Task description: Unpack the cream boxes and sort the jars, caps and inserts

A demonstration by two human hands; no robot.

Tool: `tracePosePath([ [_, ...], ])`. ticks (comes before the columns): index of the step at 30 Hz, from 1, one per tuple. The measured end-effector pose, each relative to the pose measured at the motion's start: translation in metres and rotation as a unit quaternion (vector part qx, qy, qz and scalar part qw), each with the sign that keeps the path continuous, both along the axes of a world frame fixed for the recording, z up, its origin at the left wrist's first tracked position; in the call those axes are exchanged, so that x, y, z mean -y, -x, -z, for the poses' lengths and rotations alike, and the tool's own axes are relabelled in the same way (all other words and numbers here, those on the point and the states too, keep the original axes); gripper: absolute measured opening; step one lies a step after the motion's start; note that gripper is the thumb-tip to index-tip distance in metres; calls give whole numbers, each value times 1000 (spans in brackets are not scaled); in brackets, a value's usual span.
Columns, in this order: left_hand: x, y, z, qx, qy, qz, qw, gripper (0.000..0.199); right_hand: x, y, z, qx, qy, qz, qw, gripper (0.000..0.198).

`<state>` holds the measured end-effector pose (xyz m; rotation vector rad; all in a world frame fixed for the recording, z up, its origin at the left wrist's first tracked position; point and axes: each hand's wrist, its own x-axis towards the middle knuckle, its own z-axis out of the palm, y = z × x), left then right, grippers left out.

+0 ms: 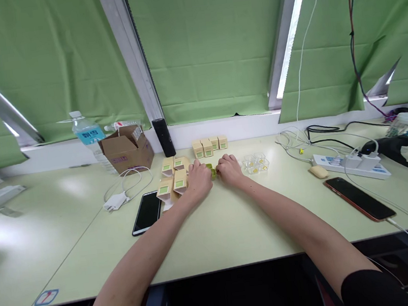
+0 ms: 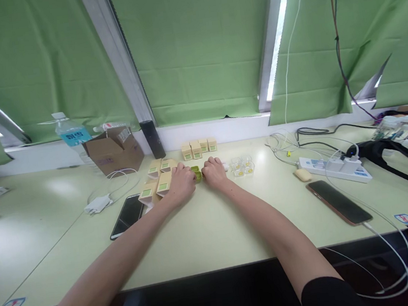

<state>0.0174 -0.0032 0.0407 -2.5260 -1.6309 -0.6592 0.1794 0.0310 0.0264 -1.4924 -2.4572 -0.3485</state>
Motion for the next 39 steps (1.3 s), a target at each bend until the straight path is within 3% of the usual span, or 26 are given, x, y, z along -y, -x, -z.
tracePosePath([
  [5, 1, -6, 2, -90, -12, -32, 995, 20, 0, -9, 0, -2, -11, 7, 1000, 27],
  [10, -4, -6, 6, -107, -18, -40, 993, 15, -2, -16, 1, 7, -18, 8, 1000, 27],
  [19, -9, -1, 9, -38, 1, -33, 999, 14, -2, -12, 5, 26, -20, 3, 999, 27],
  [23, -6, 15, -3, 19, -1, -26, 999, 23, -2, -16, 4, 25, -22, -2, 999, 26],
  [30, 12, 54, -24, 74, -68, -50, 994, 28, 0, -13, 5, 14, -23, -25, 999, 30],
  [39, 31, 63, -15, 54, -75, -30, 995, 28, -6, -5, 11, 11, -23, -26, 999, 31],
])
